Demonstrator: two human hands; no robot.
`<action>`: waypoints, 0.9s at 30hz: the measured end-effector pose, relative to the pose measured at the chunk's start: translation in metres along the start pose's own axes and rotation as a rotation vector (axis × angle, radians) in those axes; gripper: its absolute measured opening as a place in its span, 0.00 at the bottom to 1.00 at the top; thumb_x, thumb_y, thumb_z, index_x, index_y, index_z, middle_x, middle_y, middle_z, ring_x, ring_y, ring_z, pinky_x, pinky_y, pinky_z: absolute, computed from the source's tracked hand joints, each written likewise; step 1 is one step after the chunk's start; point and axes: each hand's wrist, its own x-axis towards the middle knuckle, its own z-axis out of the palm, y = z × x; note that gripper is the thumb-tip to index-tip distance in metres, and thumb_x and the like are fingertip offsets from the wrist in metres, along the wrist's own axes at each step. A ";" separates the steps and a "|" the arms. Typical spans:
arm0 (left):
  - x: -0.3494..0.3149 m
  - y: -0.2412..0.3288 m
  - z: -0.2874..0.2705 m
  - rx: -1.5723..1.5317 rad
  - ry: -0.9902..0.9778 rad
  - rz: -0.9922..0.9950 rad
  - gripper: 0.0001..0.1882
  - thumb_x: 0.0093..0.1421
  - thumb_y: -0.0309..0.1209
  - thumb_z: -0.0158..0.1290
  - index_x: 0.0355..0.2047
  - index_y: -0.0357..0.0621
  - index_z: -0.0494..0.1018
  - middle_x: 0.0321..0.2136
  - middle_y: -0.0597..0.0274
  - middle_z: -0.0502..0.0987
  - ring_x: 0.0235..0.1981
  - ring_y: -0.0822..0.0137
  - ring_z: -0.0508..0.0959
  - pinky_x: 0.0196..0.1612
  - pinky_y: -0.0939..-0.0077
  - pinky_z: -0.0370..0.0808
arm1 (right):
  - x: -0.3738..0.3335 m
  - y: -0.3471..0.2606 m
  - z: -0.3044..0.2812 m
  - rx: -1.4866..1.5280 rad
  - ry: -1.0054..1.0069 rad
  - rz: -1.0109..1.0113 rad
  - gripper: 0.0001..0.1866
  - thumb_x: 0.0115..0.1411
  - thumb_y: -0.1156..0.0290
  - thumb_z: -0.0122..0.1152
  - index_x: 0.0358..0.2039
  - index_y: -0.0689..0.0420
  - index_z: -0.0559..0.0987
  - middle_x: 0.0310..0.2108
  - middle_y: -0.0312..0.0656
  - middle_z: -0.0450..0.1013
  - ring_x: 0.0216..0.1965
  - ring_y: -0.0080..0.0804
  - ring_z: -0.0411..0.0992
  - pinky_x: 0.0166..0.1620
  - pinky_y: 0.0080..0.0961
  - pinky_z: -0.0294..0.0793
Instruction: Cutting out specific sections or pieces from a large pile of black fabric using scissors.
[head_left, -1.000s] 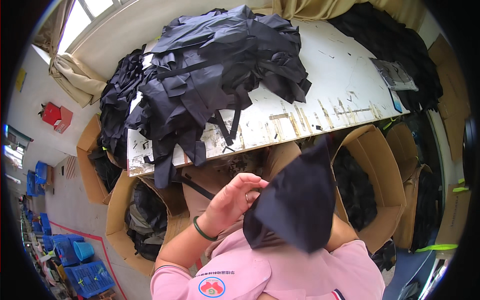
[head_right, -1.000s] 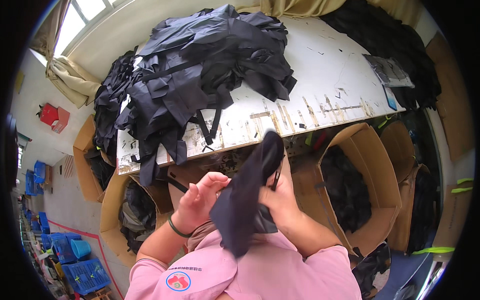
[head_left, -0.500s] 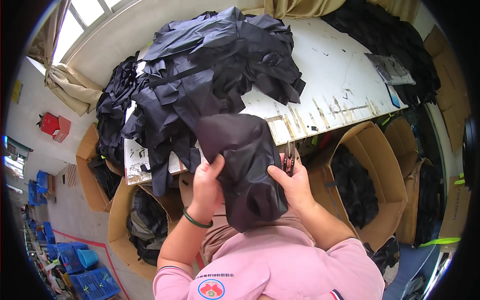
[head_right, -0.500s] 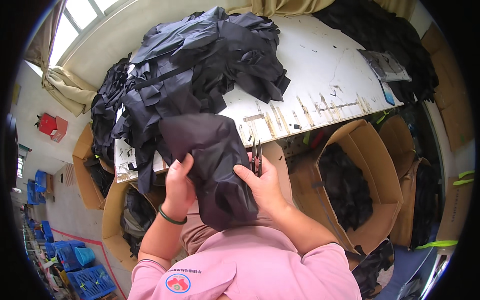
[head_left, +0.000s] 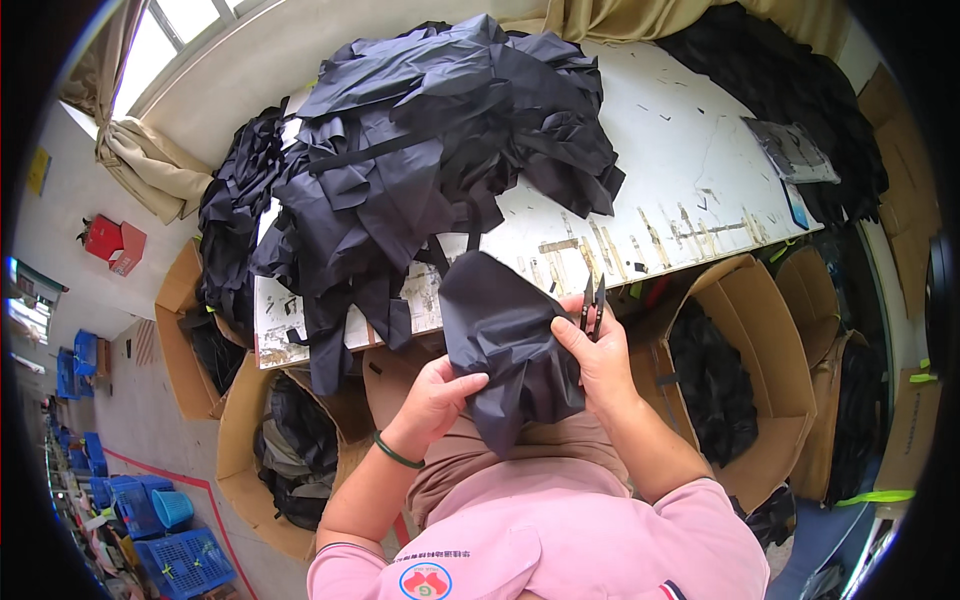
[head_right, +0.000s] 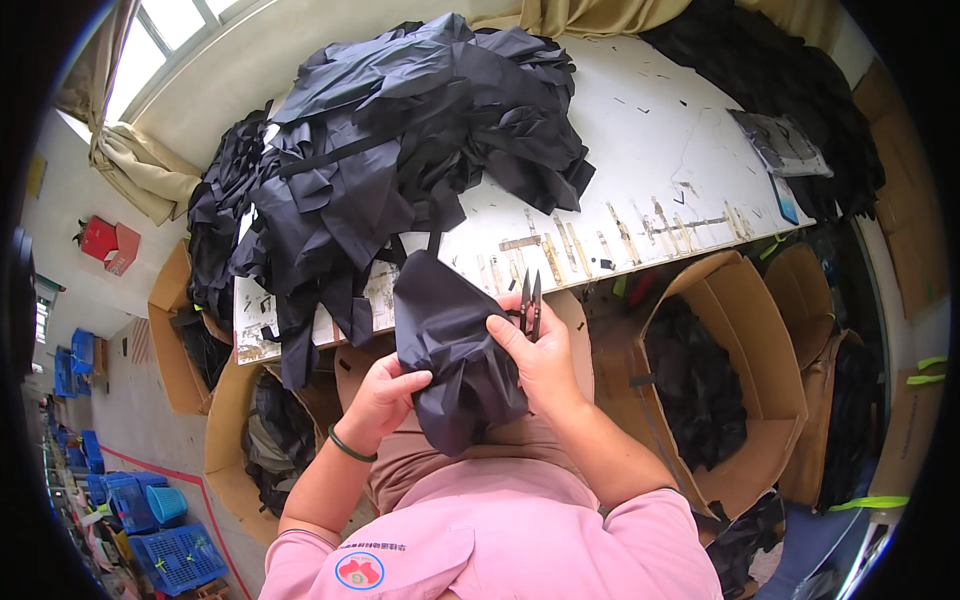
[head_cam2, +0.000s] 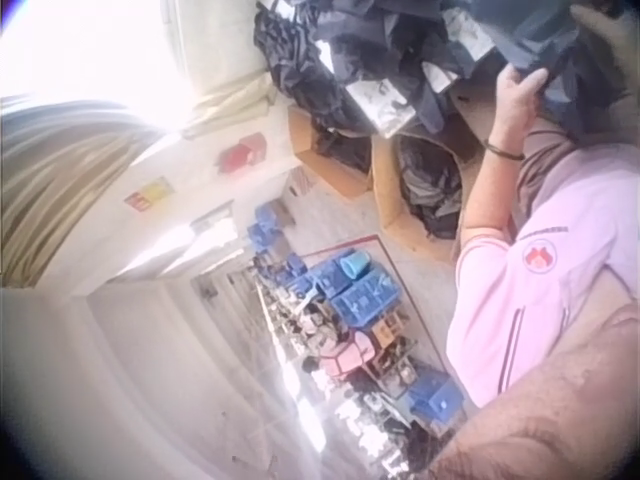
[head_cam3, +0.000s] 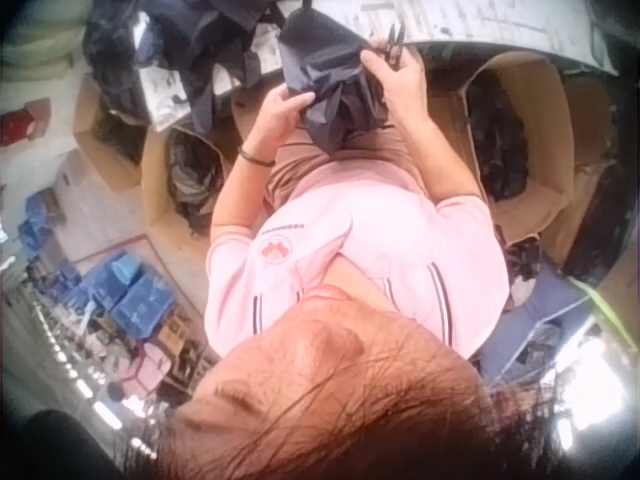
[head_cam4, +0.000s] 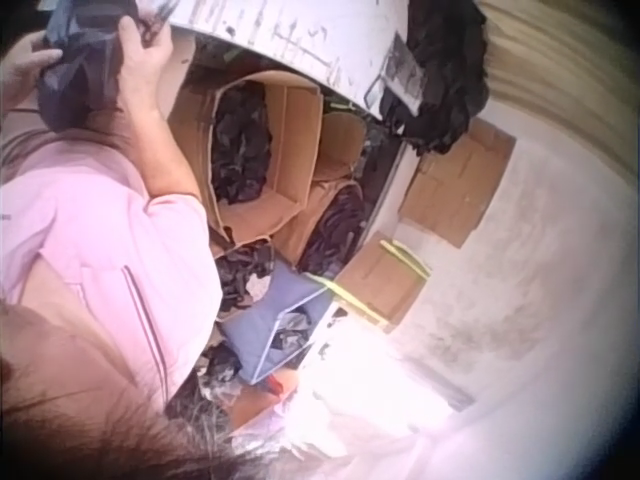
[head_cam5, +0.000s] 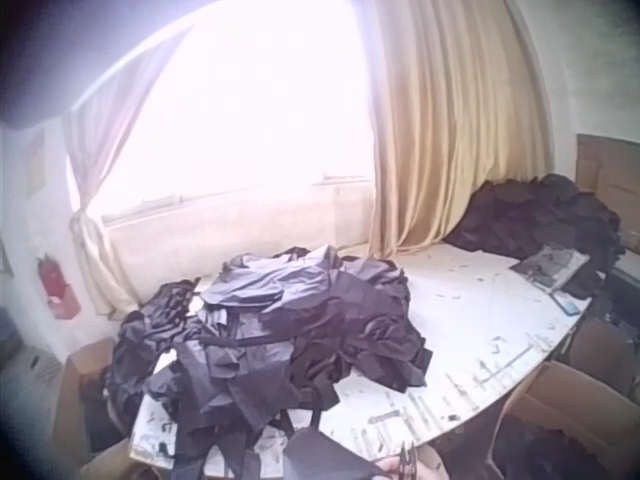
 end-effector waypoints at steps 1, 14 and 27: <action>0.001 0.000 0.000 -0.036 0.043 0.050 0.18 0.57 0.23 0.55 0.48 0.34 0.70 0.44 0.57 0.76 0.45 0.67 0.77 0.51 0.71 0.72 | 0.003 0.002 -0.004 -0.011 0.013 -0.039 0.12 0.58 0.74 0.64 0.42 0.59 0.75 0.29 0.27 0.71 0.31 0.12 0.65 0.38 0.11 0.65; -0.011 0.055 0.034 0.390 0.071 0.602 0.39 0.56 0.12 0.52 0.64 0.43 0.45 0.45 0.50 0.76 0.47 0.68 0.75 0.53 0.74 0.70 | 0.021 -0.015 -0.026 -0.463 0.235 -0.590 0.11 0.61 0.74 0.59 0.45 0.59 0.73 0.27 0.32 0.73 0.25 0.11 0.64 0.30 0.11 0.63; -0.020 0.038 0.045 0.911 0.116 0.787 0.19 0.54 0.14 0.56 0.47 0.36 0.73 0.36 0.59 0.78 0.32 0.76 0.77 0.36 0.85 0.74 | -0.018 -0.012 0.038 -0.700 -0.180 -0.688 0.14 0.50 0.76 0.69 0.38 0.63 0.77 0.32 0.44 0.75 0.31 0.36 0.74 0.35 0.25 0.74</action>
